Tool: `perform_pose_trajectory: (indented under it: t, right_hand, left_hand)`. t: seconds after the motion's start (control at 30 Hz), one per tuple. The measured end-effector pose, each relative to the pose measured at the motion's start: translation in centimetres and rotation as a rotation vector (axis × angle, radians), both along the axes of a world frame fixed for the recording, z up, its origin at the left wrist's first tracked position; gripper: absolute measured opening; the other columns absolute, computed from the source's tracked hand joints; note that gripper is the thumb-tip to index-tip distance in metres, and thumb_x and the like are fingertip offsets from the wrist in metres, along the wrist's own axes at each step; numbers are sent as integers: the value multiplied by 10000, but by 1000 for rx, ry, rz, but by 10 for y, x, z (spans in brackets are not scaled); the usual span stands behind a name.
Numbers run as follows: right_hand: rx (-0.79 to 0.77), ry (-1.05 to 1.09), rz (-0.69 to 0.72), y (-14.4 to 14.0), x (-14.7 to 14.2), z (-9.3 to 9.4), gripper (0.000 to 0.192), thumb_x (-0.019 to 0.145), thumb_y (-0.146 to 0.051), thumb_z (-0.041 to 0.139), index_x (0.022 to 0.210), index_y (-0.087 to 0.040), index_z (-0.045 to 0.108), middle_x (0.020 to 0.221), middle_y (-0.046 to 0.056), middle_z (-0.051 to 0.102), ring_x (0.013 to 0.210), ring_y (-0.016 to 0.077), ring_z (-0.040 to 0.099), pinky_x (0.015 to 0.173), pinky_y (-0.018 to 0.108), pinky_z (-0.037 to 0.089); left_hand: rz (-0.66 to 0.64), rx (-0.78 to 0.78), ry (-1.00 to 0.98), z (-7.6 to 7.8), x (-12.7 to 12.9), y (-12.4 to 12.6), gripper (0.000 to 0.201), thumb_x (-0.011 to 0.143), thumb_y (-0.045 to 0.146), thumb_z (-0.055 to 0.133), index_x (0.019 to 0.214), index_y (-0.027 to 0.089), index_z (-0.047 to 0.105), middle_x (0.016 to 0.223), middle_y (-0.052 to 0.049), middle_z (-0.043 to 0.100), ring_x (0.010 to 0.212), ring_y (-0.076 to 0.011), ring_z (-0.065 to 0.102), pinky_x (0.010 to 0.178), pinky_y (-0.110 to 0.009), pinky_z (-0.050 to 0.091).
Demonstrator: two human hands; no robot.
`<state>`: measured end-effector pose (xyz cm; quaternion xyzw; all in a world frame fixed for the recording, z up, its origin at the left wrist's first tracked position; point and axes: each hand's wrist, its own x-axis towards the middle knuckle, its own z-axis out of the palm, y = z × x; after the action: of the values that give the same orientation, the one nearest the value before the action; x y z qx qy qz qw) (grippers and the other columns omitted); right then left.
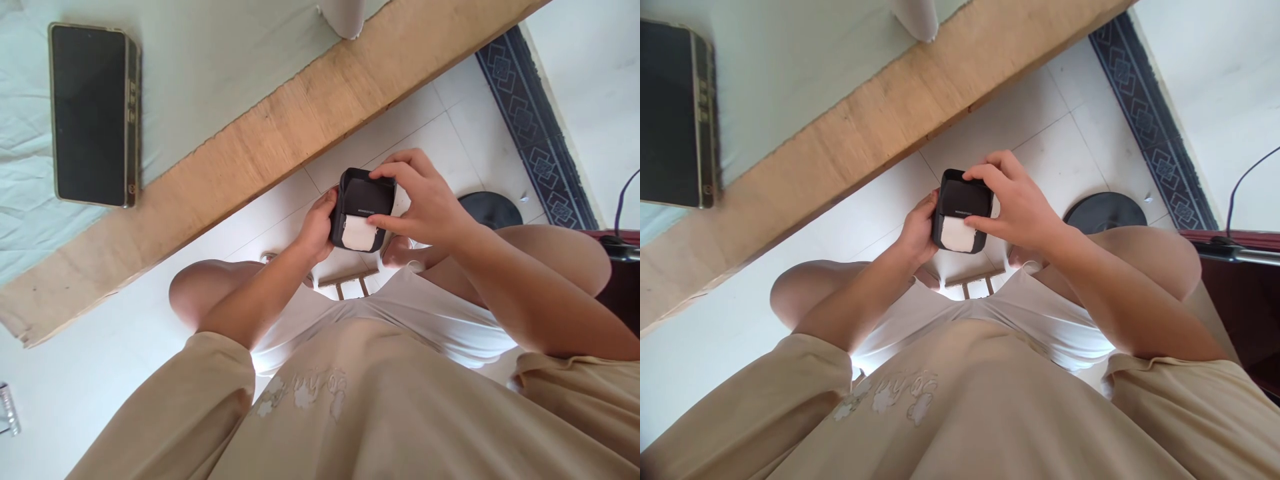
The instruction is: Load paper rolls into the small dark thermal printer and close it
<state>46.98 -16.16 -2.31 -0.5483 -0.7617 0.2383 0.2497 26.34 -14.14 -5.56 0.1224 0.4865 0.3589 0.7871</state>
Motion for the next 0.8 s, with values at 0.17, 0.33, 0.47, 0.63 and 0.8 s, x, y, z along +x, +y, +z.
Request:
perform_pose_trajectory:
  t: [0.17, 0.33, 0.47, 0.63, 0.8]
  right_hand:
    - [196, -173, -211, -1, -3, 9, 297, 1072, -411, 547, 1097, -244, 791, 778, 44, 669, 736, 206, 628, 782, 404, 530]
    - [89, -363, -229, -3, -10, 14, 317, 1089, -346, 494, 1048, -251, 794, 843, 48, 772, 726, 196, 641, 727, 369, 421]
    - [-169, -588, -119, -4, -22, 22, 283, 1068, -373, 573, 1097, -240, 822, 1105, 47, 845, 831, 201, 705, 630, 343, 227]
    - [-393, -653, -46, 2, -35, 30, 306, 1070, -352, 575, 1259, -259, 797, 1190, 49, 853, 863, 234, 719, 638, 337, 203]
    - [-405, -470, -118, 3, -19, 37, 404, 864, -290, 726, 1266, -269, 765, 984, 42, 839, 727, 221, 648, 668, 313, 286]
  left_hand:
    - [-126, 43, 16, -4, -4, -1, 329, 975, 523, 804, 1026, 206, 729, 923, -29, 808, 957, -248, 808, 853, -331, 645]
    - [-204, 158, 26, -1, -4, -6, 493, 863, 563, 942, 1135, 220, 717, 1005, -36, 816, 976, -247, 799, 829, -319, 623]
    - [-181, 176, 39, 2, -2, -8, 393, 946, 518, 886, 1150, 221, 730, 1029, -28, 780, 974, -227, 773, 860, -328, 612]
    - [-187, 154, 118, 3, -1, -9, 238, 1026, 411, 810, 1129, 213, 728, 971, -8, 732, 896, -178, 724, 805, -278, 569]
    - [-235, 112, 145, 8, 2, -9, 221, 1056, 405, 767, 1146, 208, 728, 977, -22, 748, 893, -184, 721, 787, -275, 558]
